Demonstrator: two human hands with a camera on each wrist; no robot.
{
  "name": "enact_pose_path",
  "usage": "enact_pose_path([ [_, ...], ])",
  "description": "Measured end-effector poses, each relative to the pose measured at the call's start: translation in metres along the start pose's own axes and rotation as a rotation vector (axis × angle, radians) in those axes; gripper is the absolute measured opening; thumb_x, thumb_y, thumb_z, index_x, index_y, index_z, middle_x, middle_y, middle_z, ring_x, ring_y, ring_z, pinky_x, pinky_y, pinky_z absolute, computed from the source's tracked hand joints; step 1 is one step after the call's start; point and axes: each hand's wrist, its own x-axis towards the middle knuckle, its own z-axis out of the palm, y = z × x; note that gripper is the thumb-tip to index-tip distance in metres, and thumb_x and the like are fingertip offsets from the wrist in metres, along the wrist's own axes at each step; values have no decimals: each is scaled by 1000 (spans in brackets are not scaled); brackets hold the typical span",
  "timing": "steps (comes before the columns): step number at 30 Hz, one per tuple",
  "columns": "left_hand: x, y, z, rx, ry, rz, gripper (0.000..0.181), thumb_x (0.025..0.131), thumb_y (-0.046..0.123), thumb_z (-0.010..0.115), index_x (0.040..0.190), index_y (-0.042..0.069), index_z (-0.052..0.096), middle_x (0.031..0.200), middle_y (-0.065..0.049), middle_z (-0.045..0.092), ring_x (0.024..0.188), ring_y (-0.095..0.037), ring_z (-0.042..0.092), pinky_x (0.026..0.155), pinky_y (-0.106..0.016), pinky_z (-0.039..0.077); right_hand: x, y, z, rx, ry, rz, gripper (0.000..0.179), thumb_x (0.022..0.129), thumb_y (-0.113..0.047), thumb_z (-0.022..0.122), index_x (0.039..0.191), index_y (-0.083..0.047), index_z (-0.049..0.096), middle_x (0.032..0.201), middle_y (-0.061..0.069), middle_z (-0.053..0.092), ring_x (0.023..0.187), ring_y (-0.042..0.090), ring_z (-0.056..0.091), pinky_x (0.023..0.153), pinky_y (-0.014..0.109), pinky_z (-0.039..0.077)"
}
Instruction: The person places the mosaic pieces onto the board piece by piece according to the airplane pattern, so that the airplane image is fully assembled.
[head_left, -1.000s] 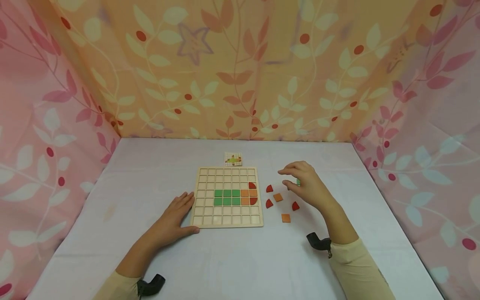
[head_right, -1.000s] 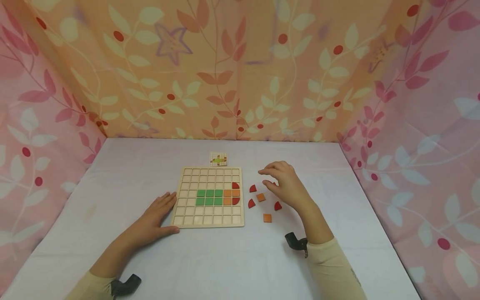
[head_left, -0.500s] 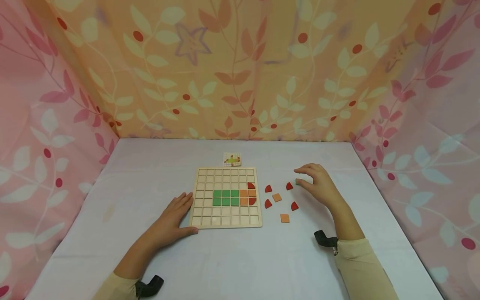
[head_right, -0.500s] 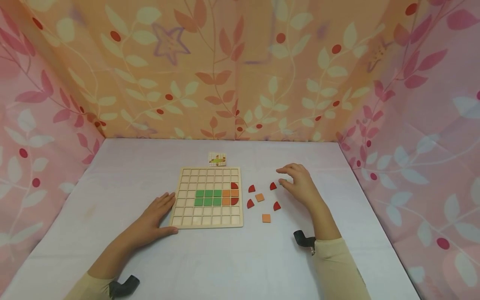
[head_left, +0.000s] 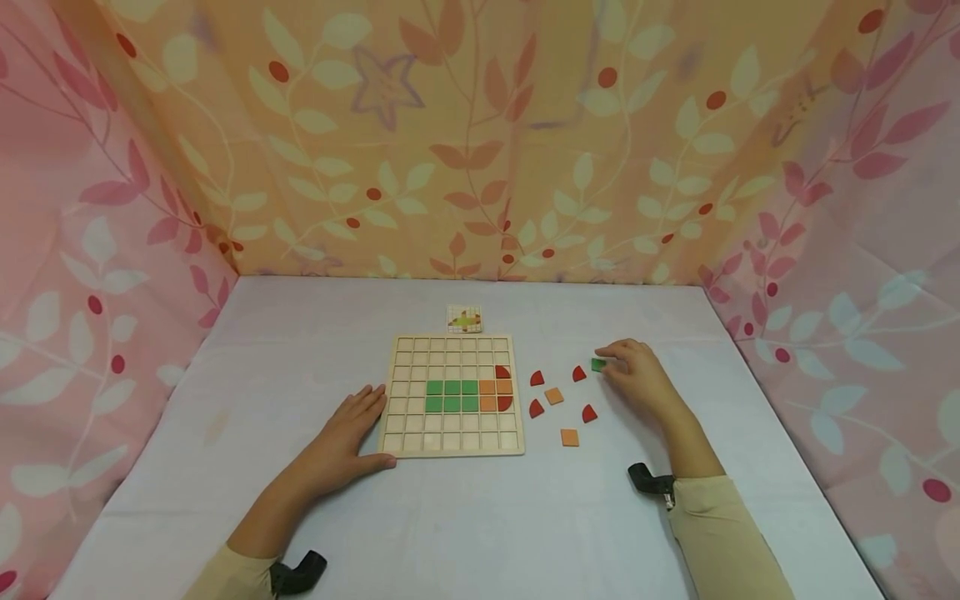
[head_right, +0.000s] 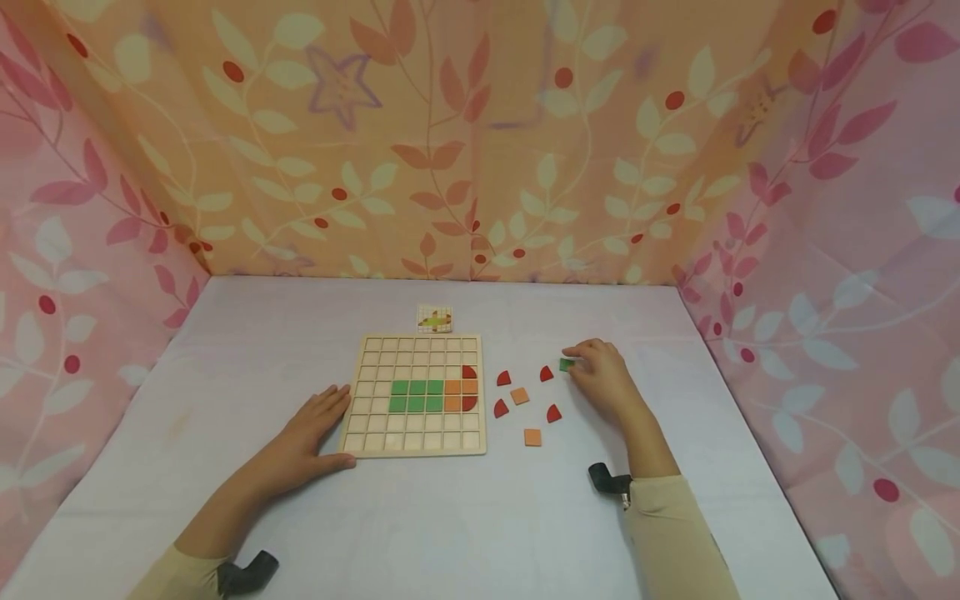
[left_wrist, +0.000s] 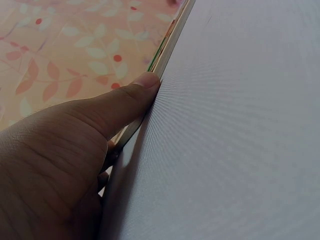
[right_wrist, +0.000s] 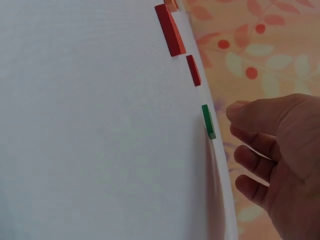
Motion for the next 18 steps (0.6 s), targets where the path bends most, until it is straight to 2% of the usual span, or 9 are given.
enact_pose_path([
  [10, -1, 1, -1, -7, -4, -3, 107, 83, 56, 80, 160, 2, 30, 169, -12, 24, 158, -36, 14, 127, -55, 14, 0, 12, 12, -14, -29, 10, 33, 96, -6, 67, 128, -3, 69, 128, 20, 62, 122, 41, 51, 106, 61, 37],
  [18, -2, 2, -1, -4, -18, -32, 108, 82, 56, 81, 161, 4, 29, 170, -11, 21, 159, -33, 13, 129, -51, 11, 0, 10, 17, -68, -16, 20, 32, 95, -8, 70, 126, -5, 71, 124, 16, 64, 119, 38, 54, 105, 60, 38],
])
